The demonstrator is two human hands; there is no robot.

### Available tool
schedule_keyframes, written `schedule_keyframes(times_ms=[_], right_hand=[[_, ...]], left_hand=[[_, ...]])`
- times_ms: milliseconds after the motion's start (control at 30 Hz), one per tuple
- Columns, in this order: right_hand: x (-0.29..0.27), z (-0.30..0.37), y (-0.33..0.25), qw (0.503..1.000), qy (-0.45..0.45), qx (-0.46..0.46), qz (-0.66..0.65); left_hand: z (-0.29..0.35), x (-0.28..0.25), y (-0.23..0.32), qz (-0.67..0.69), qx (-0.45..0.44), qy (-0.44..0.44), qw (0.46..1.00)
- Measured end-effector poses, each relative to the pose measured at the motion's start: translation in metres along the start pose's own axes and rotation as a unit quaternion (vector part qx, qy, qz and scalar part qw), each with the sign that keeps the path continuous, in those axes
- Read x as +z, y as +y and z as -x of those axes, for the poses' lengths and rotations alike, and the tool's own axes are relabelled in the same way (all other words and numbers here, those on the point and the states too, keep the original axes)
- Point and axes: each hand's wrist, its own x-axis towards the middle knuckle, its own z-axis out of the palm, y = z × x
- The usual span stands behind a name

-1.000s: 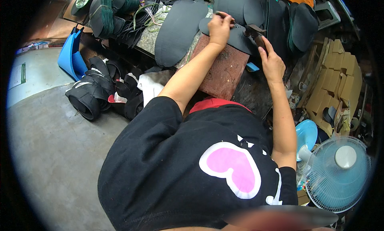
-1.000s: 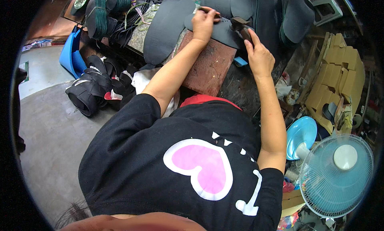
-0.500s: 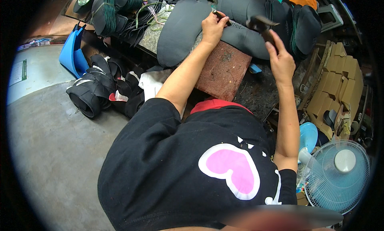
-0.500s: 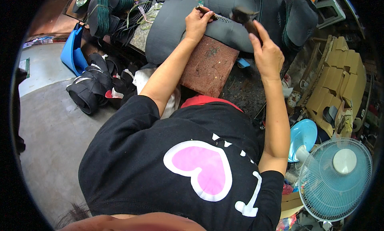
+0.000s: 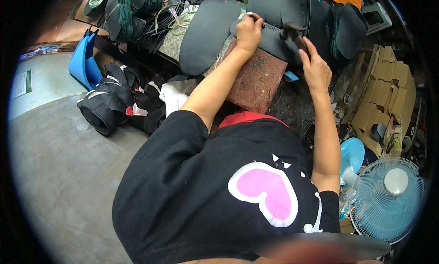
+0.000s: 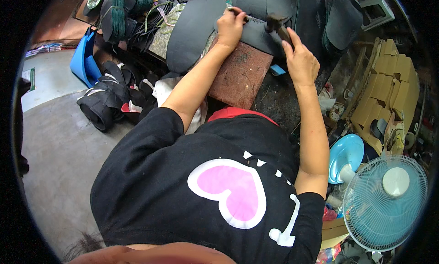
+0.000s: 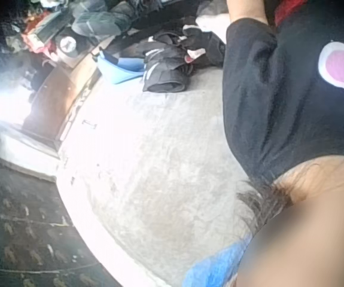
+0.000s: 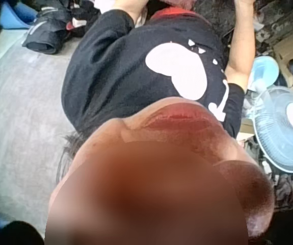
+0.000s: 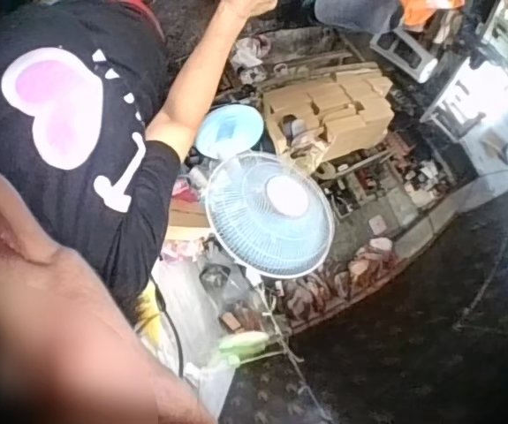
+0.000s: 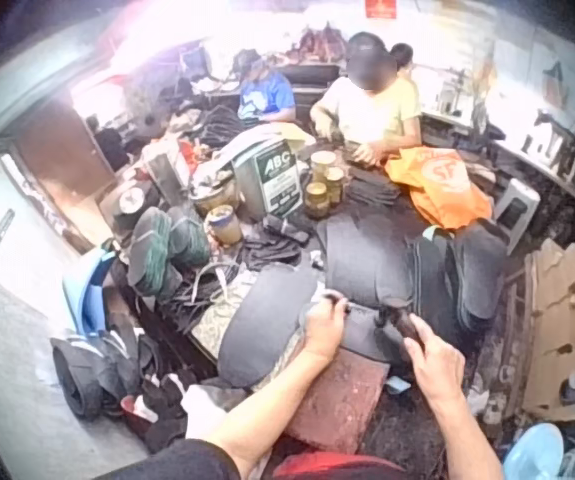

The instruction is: The person uses a hammer and a small metal tool to repeatedly tap along the edge of a shoe sole placed on a brick. They adjust the sole's position several times and continue hammering along its perimeter.

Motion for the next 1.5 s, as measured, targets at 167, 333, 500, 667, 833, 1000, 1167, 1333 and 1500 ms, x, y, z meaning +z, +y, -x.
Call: schedule_keyframes(times_ms=[167, 333, 500, 667, 833, 1000, 1167, 1333, 1500], right_hand=[[0.004, 0.006, 0.004, 0.998, -0.043, 0.043, -0.013], [-0.023, 0.0, -0.012, 0.996, 0.018, 0.007, -0.083], [-0.035, -0.004, -0.028, 0.944, 0.195, -0.147, -0.221], [-0.005, 0.005, -0.019, 0.992, 0.042, 0.011, -0.121], [0.01, 0.009, 0.009, 0.998, -0.013, 0.047, -0.033], [0.0, 0.007, -0.001, 0.995, -0.043, 0.072, -0.045], [-0.034, 0.004, -0.021, 0.964, 0.155, -0.107, -0.189], [-0.026, 0.004, -0.026, 0.951, 0.18, -0.144, -0.207], [-0.001, 0.001, -0.003, 0.998, 0.004, 0.033, -0.05]], left_hand=[[0.001, 0.0, -0.003, 0.285, -0.129, -0.012, 0.95], [-0.002, -0.003, -0.001, 0.132, -0.014, -0.035, 0.991], [-0.001, 0.0, 0.008, -0.042, 0.142, -0.039, 0.988], [0.004, 0.007, 0.014, -0.066, 0.163, -0.012, 0.984], [0.001, 0.006, 0.007, 0.265, -0.122, 0.003, 0.957], [0.001, 0.008, 0.005, 0.27, -0.1, -0.041, 0.957], [0.001, 0.006, 0.006, 0.087, 0.02, -0.034, 0.995], [0.002, 0.012, 0.011, -0.041, 0.189, -0.031, 0.981], [0.009, 0.016, 0.012, 0.004, 0.123, -0.002, 0.992]])
